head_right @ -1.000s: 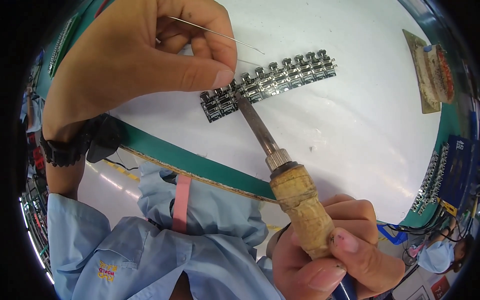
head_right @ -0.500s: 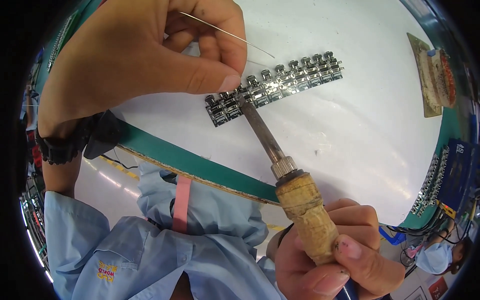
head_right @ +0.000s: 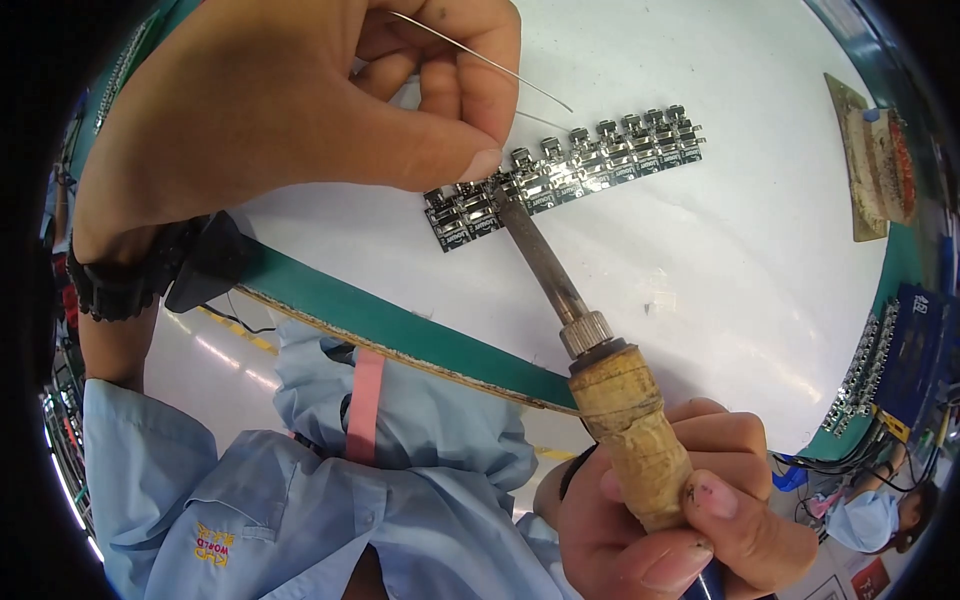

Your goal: The person solders components onto a circuit board using a soldering iron and solder wire, then repeats the process on a second board.

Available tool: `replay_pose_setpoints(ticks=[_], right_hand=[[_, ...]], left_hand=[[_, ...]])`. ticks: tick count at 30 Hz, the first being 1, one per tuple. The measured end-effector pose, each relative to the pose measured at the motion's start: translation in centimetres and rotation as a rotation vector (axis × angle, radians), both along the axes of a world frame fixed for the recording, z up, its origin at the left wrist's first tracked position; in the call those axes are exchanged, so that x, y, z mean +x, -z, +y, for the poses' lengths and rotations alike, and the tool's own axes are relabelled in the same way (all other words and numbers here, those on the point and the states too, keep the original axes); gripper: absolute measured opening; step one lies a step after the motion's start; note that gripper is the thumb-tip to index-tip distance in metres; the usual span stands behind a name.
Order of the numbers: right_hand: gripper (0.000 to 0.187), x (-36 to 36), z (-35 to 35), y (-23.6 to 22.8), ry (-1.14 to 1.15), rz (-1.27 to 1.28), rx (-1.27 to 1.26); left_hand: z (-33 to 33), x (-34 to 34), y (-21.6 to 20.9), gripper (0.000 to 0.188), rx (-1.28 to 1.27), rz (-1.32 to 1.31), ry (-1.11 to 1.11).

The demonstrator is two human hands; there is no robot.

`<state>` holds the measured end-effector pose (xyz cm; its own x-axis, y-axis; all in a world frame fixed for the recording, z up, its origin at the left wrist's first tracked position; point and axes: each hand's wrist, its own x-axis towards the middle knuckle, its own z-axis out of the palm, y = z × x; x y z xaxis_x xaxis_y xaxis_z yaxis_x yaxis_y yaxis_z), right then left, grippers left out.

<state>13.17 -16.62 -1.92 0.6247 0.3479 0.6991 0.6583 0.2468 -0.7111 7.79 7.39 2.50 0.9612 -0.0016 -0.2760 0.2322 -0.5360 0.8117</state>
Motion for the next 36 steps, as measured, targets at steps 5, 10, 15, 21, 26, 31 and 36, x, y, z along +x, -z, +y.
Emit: replay_pose_setpoints(ticks=[5,10,15,21,26,31,36], right_hand=[[0.021,0.1,-0.02,-0.06,-0.03,-0.011,-0.016],[0.021,-0.12,0.17,0.02,-0.005,-0.006,-0.014],[0.021,-0.11,0.33,-0.1,0.007,-0.03,-0.031],[0.017,-0.54,0.57,0.18,0.062,0.054,0.118],[0.015,-0.59,0.73,0.27,0.108,0.071,0.171],[0.015,-0.57,0.75,0.29,0.12,0.071,0.177],[0.015,-0.57,0.69,0.31,0.11,0.089,0.2]], left_hand=[[-0.1,-0.43,0.45,0.007,0.009,0.003,-0.002],[-0.04,-0.67,0.59,0.006,0.005,0.01,-0.002],[0.15,-0.72,0.58,0.005,0.001,0.013,0.002],[0.32,-0.66,0.73,0.004,0.003,0.006,0.007],[0.35,-0.49,0.9,0.004,0.005,0.011,0.01],[0.22,-0.53,1.04,0.003,0.009,0.019,0.01],[0.33,-0.52,1.03,0.003,0.004,0.013,0.012]])
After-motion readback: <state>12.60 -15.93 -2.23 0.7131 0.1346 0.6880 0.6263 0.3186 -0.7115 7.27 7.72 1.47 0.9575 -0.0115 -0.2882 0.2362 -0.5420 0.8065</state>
